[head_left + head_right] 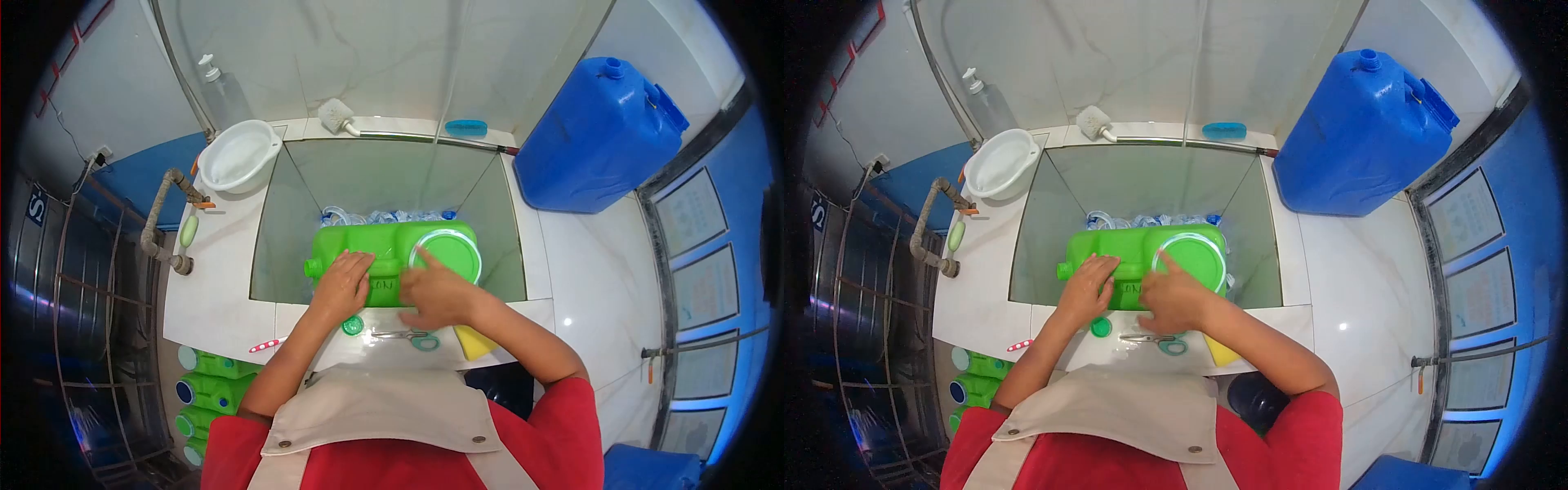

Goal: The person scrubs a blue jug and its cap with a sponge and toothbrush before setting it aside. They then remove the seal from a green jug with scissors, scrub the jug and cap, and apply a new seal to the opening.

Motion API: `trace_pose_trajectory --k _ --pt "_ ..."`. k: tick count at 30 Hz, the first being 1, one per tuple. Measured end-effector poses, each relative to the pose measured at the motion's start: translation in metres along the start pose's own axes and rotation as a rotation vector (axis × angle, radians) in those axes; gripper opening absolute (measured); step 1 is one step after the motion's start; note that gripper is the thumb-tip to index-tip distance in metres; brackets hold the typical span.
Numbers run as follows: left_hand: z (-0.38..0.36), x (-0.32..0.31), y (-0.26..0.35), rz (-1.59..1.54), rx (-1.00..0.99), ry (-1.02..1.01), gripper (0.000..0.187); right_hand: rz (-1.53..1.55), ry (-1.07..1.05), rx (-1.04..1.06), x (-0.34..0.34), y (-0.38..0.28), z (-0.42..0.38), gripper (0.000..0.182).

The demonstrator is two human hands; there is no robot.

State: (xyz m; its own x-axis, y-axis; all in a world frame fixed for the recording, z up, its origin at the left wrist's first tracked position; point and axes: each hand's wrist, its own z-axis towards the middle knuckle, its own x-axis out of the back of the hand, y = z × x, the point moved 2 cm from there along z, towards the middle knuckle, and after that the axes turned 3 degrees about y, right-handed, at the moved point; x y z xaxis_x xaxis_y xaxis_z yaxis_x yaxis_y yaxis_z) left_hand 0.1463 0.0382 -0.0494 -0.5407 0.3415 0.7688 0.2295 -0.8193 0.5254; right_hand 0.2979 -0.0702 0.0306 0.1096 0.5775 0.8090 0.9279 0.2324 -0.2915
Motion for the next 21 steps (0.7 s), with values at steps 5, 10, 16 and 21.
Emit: trace_pose_trajectory --k 5,10,16,21 --pt "-0.003 0.003 -0.001 -0.023 0.023 0.030 0.037 -0.220 0.758 -0.329 -0.004 0.010 -0.014 0.079" --pt "-0.004 0.002 -0.004 0.025 -0.018 0.054 0.036 -0.498 0.352 -0.128 0.003 0.021 -0.016 0.088" --pt "-0.026 0.024 -0.045 -0.068 0.325 -0.069 0.032 -0.143 0.737 0.043 0.077 0.006 -0.032 0.096" --pt "-0.016 0.044 -0.030 -1.048 0.585 0.190 0.041 0.313 1.156 -0.092 0.050 -0.003 0.026 0.075"
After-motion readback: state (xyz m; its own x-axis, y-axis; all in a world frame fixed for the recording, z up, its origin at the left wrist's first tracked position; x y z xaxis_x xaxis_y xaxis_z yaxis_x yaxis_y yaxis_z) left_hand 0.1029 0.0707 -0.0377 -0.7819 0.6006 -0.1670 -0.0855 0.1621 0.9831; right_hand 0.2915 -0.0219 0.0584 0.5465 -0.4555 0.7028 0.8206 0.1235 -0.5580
